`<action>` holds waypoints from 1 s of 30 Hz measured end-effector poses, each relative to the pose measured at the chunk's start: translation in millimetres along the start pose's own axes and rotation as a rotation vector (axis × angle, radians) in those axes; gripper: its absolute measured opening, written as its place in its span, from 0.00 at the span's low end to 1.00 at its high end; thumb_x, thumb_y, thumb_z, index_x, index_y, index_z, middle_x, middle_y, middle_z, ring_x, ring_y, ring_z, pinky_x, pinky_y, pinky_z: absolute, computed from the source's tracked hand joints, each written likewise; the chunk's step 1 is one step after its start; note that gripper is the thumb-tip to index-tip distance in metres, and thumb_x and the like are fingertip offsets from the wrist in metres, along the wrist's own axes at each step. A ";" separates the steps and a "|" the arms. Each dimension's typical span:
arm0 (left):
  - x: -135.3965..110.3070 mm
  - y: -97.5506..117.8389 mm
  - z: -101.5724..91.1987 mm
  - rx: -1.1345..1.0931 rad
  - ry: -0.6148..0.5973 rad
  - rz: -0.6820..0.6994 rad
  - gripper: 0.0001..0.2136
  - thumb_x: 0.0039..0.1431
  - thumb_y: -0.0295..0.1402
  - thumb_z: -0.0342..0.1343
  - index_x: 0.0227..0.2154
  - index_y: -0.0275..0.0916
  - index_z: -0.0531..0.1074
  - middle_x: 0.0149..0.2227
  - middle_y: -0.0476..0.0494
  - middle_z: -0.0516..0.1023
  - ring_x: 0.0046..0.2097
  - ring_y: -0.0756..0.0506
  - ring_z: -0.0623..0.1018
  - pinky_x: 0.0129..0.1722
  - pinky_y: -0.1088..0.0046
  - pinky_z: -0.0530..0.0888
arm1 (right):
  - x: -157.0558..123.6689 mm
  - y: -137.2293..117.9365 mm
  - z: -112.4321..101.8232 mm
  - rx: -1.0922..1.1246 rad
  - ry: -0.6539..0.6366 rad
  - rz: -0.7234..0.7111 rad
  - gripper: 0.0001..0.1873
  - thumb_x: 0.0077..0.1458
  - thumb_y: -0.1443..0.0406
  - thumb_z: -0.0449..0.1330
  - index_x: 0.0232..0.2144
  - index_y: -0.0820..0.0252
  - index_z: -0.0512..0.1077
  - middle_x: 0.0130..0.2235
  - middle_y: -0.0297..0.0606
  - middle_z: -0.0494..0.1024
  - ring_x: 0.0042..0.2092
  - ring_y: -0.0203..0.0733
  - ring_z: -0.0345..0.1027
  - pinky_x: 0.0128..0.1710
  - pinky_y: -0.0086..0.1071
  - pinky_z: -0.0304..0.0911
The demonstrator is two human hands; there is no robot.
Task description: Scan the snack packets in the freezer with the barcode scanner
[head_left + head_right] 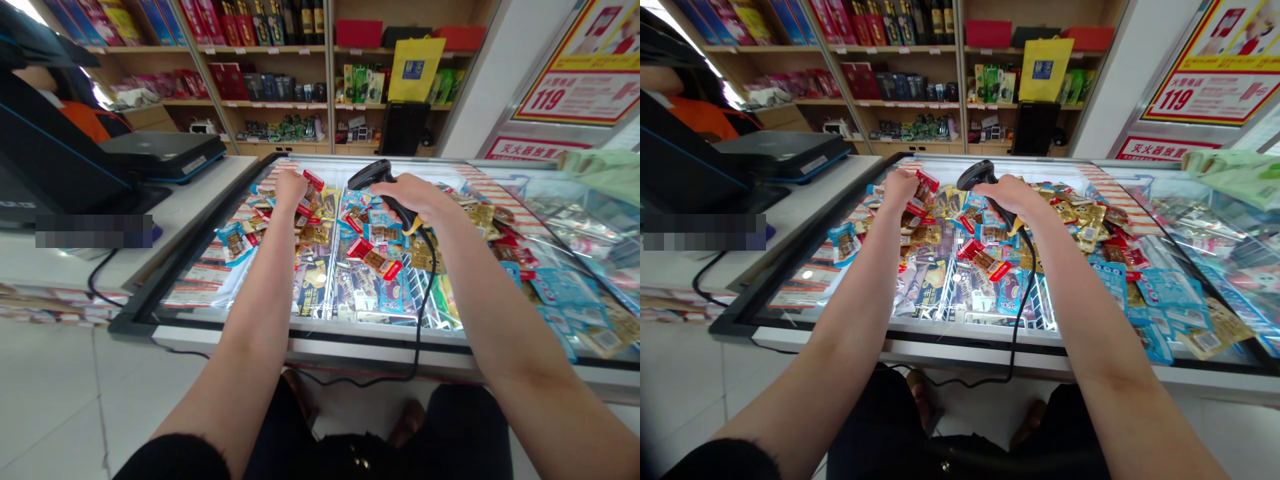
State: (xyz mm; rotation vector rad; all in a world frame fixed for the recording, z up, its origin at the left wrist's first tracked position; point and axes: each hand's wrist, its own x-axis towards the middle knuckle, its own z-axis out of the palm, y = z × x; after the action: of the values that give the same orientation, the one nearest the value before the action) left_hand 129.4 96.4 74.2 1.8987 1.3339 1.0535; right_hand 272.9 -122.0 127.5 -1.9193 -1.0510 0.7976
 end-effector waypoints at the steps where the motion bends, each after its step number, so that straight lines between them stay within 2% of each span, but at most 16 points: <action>1: 0.5 -0.3 -5.6 0.128 -0.002 0.008 0.02 0.49 0.27 0.56 0.27 0.35 0.72 0.32 0.36 0.77 0.47 0.36 0.76 0.48 0.62 0.69 | -0.3 0.0 -2.3 -0.006 0.004 0.009 0.13 0.52 0.57 0.63 0.28 0.61 0.69 0.19 0.39 0.68 0.20 0.37 0.61 0.17 0.31 0.58; 3: -1.3 -0.5 -12.9 0.357 -0.025 0.011 0.12 0.48 0.32 0.61 0.36 0.34 0.74 0.42 0.28 0.77 0.53 0.31 0.73 0.54 0.56 0.66 | -0.3 0.8 -6.7 -0.009 0.008 0.014 0.14 0.52 0.56 0.63 0.28 0.61 0.69 0.19 0.39 0.68 0.20 0.38 0.61 0.18 0.32 0.59; 7: -9.8 -2.6 -11.2 0.637 -0.090 0.062 0.31 0.40 0.40 0.68 0.48 0.31 0.71 0.57 0.20 0.68 0.62 0.24 0.63 0.61 0.47 0.56 | 1.2 3.3 -12.1 0.007 0.031 0.023 0.13 0.53 0.57 0.62 0.29 0.61 0.69 0.21 0.38 0.68 0.21 0.37 0.61 0.19 0.32 0.60; 9: -13.3 -2.6 -6.4 0.673 -0.093 0.108 0.33 0.42 0.40 0.67 0.52 0.30 0.68 0.60 0.19 0.64 0.64 0.24 0.59 0.62 0.45 0.52 | 2.2 4.2 -13.3 0.023 0.043 0.028 0.12 0.54 0.58 0.62 0.28 0.61 0.68 0.22 0.39 0.68 0.21 0.37 0.62 0.19 0.32 0.60; 12: -17.8 4.2 2.6 0.588 -0.061 0.184 0.30 0.48 0.39 0.64 0.53 0.31 0.67 0.61 0.22 0.63 0.65 0.25 0.56 0.63 0.46 0.51 | 3.4 5.4 -14.4 0.038 0.033 0.021 0.13 0.54 0.58 0.61 0.27 0.61 0.68 0.22 0.39 0.69 0.22 0.37 0.62 0.19 0.32 0.60; 14: -21.7 12.0 12.2 0.519 -0.097 0.240 0.25 0.51 0.38 0.61 0.51 0.32 0.70 0.58 0.25 0.67 0.64 0.27 0.59 0.62 0.49 0.54 | 3.4 5.7 -14.9 0.050 0.024 0.009 0.13 0.54 0.58 0.61 0.27 0.61 0.67 0.23 0.40 0.69 0.22 0.37 0.62 0.19 0.32 0.60; 17: -29.5 19.5 34.3 0.484 -0.261 0.303 0.15 0.53 0.35 0.58 0.43 0.32 0.74 0.49 0.27 0.75 0.57 0.30 0.70 0.57 0.55 0.64 | 1.8 4.8 -15.4 0.071 0.036 0.002 0.12 0.54 0.59 0.62 0.26 0.61 0.67 0.23 0.39 0.69 0.22 0.37 0.62 0.19 0.32 0.60; 21: -38.2 13.4 65.5 0.485 -0.420 0.314 0.09 0.51 0.37 0.59 0.31 0.35 0.74 0.37 0.30 0.78 0.48 0.34 0.76 0.49 0.63 0.70 | -0.6 3.3 -17.6 0.061 0.072 0.031 0.12 0.55 0.61 0.62 0.25 0.60 0.65 0.23 0.39 0.69 0.21 0.35 0.62 0.19 0.30 0.58; 25: -40.0 4.8 80.2 0.406 -0.438 0.288 0.14 0.46 0.42 0.64 0.19 0.39 0.67 0.28 0.37 0.75 0.45 0.35 0.76 0.46 0.66 0.70 | 1.5 6.4 -22.7 0.057 0.102 0.045 0.11 0.55 0.62 0.62 0.25 0.60 0.66 0.22 0.38 0.69 0.21 0.35 0.62 0.18 0.29 0.57; 30: -40.6 6.4 81.7 0.272 -0.452 0.257 0.21 0.40 0.34 0.67 0.11 0.42 0.56 0.17 0.47 0.63 0.34 0.40 0.75 0.36 0.70 0.67 | 3.5 9.2 -26.4 0.059 0.117 0.037 0.10 0.54 0.62 0.62 0.27 0.61 0.67 0.22 0.38 0.70 0.21 0.36 0.62 0.18 0.29 0.57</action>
State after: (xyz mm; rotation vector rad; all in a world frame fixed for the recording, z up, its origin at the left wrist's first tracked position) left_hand 194.9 54.2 26.2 2.3820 1.0278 0.5172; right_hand 299.2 -131.0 132.0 -1.9160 -0.9142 0.7202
